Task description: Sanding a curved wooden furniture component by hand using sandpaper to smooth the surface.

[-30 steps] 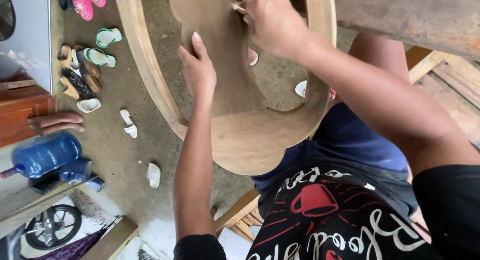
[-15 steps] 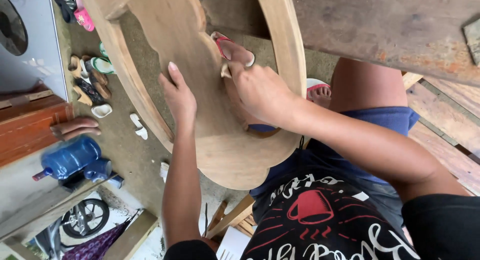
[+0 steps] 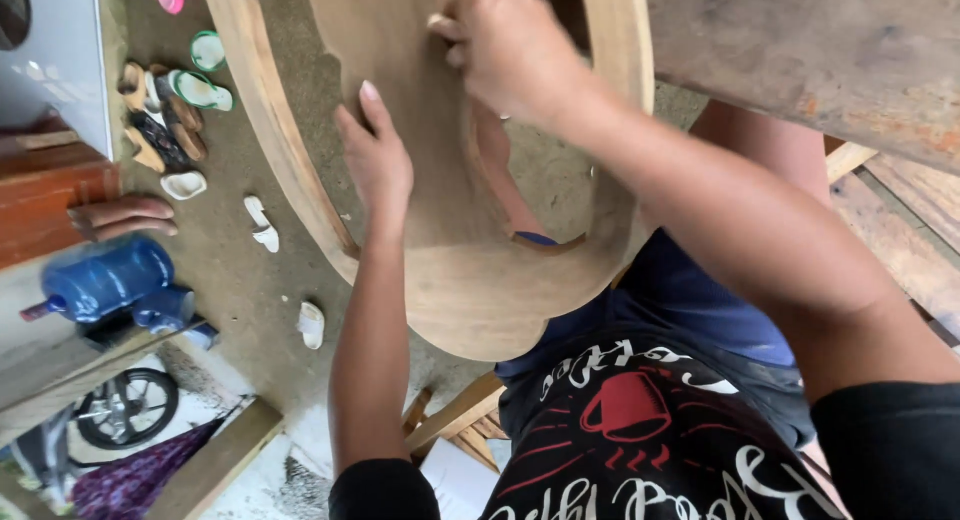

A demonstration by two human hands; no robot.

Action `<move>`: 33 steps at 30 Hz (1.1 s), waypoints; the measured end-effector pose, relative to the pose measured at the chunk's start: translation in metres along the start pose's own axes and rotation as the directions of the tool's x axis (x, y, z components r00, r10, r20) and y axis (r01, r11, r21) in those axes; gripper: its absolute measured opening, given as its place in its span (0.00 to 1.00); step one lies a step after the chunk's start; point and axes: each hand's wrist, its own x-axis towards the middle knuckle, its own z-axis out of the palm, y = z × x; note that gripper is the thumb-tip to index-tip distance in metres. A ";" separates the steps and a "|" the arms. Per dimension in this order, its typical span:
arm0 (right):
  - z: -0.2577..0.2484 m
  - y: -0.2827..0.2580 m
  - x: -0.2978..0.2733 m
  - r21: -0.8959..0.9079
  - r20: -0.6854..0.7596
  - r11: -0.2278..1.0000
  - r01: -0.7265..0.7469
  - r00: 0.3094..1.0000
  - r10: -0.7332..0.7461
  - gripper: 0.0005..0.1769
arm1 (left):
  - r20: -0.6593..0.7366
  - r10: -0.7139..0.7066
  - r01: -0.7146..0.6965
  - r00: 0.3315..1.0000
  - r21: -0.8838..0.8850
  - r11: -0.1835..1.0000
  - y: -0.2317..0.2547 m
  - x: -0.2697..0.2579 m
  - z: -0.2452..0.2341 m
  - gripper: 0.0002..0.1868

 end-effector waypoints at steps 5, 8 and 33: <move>-0.026 -0.005 -0.021 0.272 -0.100 0.948 0.164 0.985 -0.142 0.13 | -0.002 -0.018 0.018 1.000 -0.047 0.999 0.003 -0.004 -0.003 0.37; -0.005 0.003 -0.010 0.266 -0.119 0.952 0.153 0.985 -0.125 0.19 | 0.044 -0.013 0.017 0.999 -0.105 0.994 0.012 -0.007 -0.010 0.34; 0.001 -0.050 -0.082 0.008 -0.020 0.996 -0.093 0.995 0.094 0.09 | 0.101 -0.010 0.025 0.995 -0.151 0.988 0.016 -0.010 -0.017 0.31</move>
